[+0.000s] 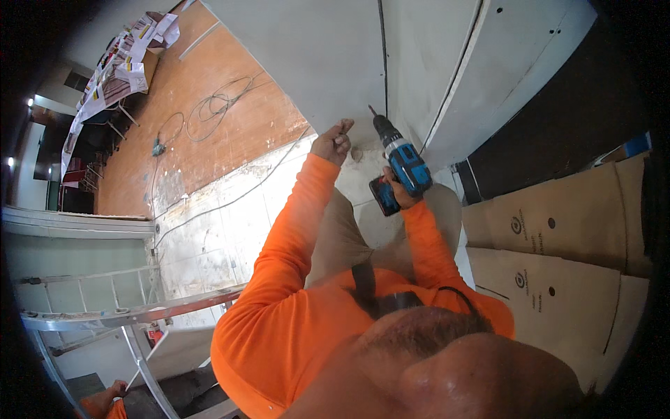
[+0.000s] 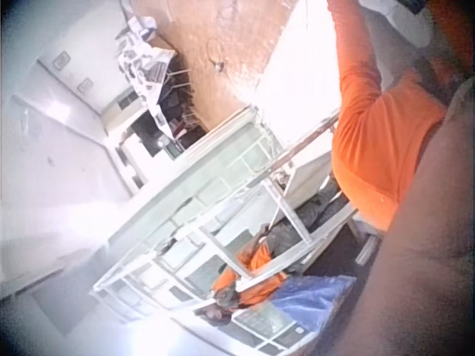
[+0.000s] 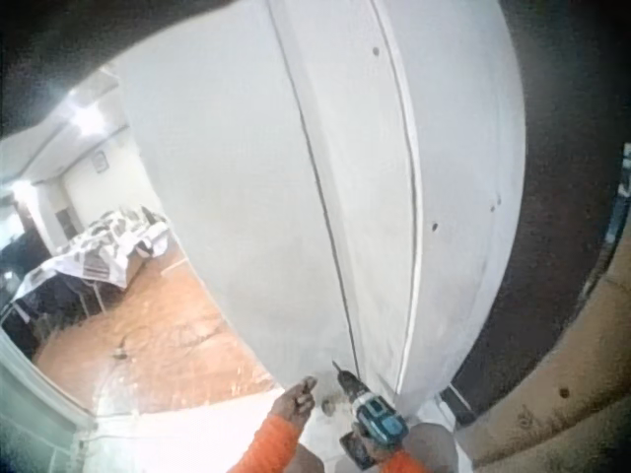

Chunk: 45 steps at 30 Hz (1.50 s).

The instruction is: The person uses a cordless drill to secure white ceiling panels to the ceiling structure. They repeatedly position screws and drive them into the panels while standing on a ladder. Another person is visible in the background moving around the room.

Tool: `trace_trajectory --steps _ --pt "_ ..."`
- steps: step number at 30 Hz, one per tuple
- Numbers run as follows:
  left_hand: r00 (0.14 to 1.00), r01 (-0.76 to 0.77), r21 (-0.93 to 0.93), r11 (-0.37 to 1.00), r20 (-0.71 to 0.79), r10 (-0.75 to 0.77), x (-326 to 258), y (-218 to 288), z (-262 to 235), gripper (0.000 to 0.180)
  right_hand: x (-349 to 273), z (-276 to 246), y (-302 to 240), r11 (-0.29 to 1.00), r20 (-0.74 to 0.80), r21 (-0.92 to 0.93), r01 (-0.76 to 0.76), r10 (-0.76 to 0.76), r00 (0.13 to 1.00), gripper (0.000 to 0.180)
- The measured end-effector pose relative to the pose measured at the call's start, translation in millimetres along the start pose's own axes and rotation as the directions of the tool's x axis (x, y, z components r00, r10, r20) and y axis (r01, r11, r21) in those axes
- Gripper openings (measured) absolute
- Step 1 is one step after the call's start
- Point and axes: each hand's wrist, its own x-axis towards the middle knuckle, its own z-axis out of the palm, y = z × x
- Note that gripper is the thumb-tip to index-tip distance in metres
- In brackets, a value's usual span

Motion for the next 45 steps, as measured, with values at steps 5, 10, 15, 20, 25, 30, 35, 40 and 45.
trace_trajectory --steps 5,10,15,20,25,30,35,40,45 --pt "1.000 -0.011 -0.080 0.997 -0.012 0.010 -0.3 1.8 32.0 0.022 -15.9 -5.6 -32.8 0.996 -0.001 0.044 0.078 -0.078 0.997 0.019" --pt "0.998 -0.056 -0.093 0.994 -0.032 0.053 1.5 3.1 67.4 0.027 -25.1 -6.8 -90.8 0.989 0.027 0.133 0.057 -0.061 0.998 0.018" --pt "0.997 -0.078 0.033 0.996 0.020 0.078 5.9 8.9 75.5 0.038 -21.1 -19.7 -61.5 0.973 0.073 -0.001 0.230 -0.230 0.970 0.023" --pt "0.998 0.013 0.043 0.999 0.064 -0.016 -0.1 16.8 97.9 0.041 -24.5 -24.0 -89.4 0.978 0.094 0.035 0.205 -0.208 0.974 0.031" --pt "0.991 0.039 0.071 0.997 0.129 -0.048 1.3 11.4 106.7 0.038 -21.3 -29.8 -88.4 0.967 0.078 0.041 0.252 -0.254 0.964 0.031" --pt "0.993 0.045 0.100 0.994 0.101 -0.055 2.3 12.0 109.2 0.037 -22.7 -32.0 -91.8 0.985 0.062 -0.011 0.173 -0.172 0.983 0.029" --pt "0.988 0.058 0.098 0.994 0.140 -0.071 7.1 11.7 108.0 0.037 -19.9 -28.8 -105.2 0.978 0.066 0.003 0.208 -0.208 0.976 0.027" --pt "0.993 -0.042 0.217 0.975 0.117 0.016 5.5 19.6 108.4 0.041 -14.2 -19.4 -113.9 0.983 0.031 0.117 0.142 -0.147 0.989 0.025" --pt "0.994 -0.104 0.516 0.850 0.042 0.096 -3.4 29.5 129.2 0.033 -14.0 -21.1 -98.5 0.974 0.046 0.081 0.213 -0.217 0.975 0.029"
